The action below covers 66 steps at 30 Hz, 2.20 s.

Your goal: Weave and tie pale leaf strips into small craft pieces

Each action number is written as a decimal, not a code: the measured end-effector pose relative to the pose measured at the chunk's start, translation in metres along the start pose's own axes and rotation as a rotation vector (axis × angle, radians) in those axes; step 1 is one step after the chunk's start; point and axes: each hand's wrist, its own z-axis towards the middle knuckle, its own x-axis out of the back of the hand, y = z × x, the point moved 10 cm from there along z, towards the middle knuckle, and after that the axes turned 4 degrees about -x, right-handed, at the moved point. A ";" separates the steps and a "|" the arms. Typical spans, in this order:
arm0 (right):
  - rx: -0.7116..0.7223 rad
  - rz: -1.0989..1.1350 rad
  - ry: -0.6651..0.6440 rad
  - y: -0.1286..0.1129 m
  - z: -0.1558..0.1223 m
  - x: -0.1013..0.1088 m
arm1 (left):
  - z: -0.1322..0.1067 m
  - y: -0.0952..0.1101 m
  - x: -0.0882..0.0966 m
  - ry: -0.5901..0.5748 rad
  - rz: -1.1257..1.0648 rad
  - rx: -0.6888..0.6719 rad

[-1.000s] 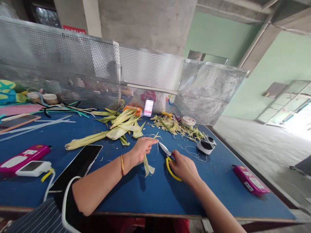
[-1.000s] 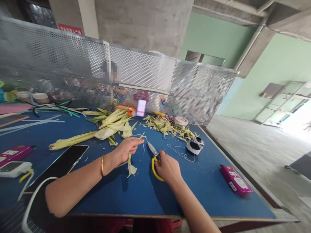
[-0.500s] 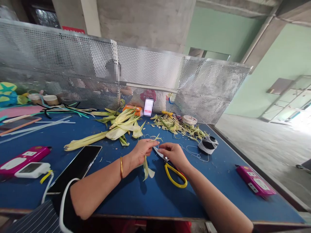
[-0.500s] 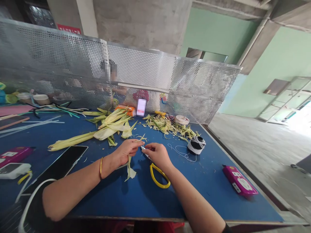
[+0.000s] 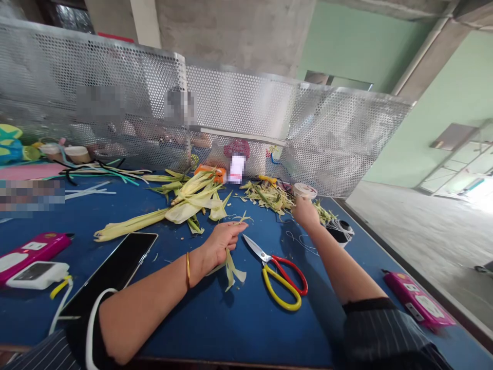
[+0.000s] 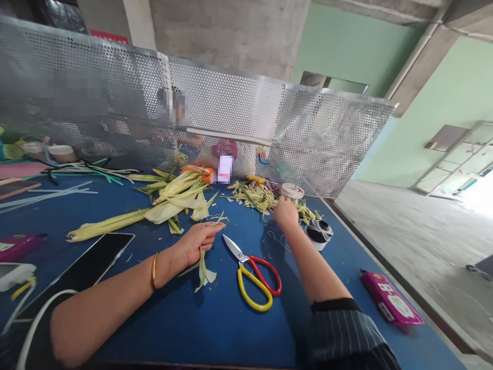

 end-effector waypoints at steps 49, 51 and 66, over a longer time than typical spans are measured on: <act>0.127 0.981 -0.816 -0.099 -0.123 -0.065 | -0.013 0.048 -0.025 -0.037 -0.127 -0.296; 0.105 0.975 -0.838 -0.098 -0.124 -0.067 | -0.012 0.047 -0.019 0.027 -0.093 -0.291; -0.067 1.022 -0.763 -0.082 -0.117 -0.079 | -0.013 0.044 -0.005 0.094 -0.043 -0.231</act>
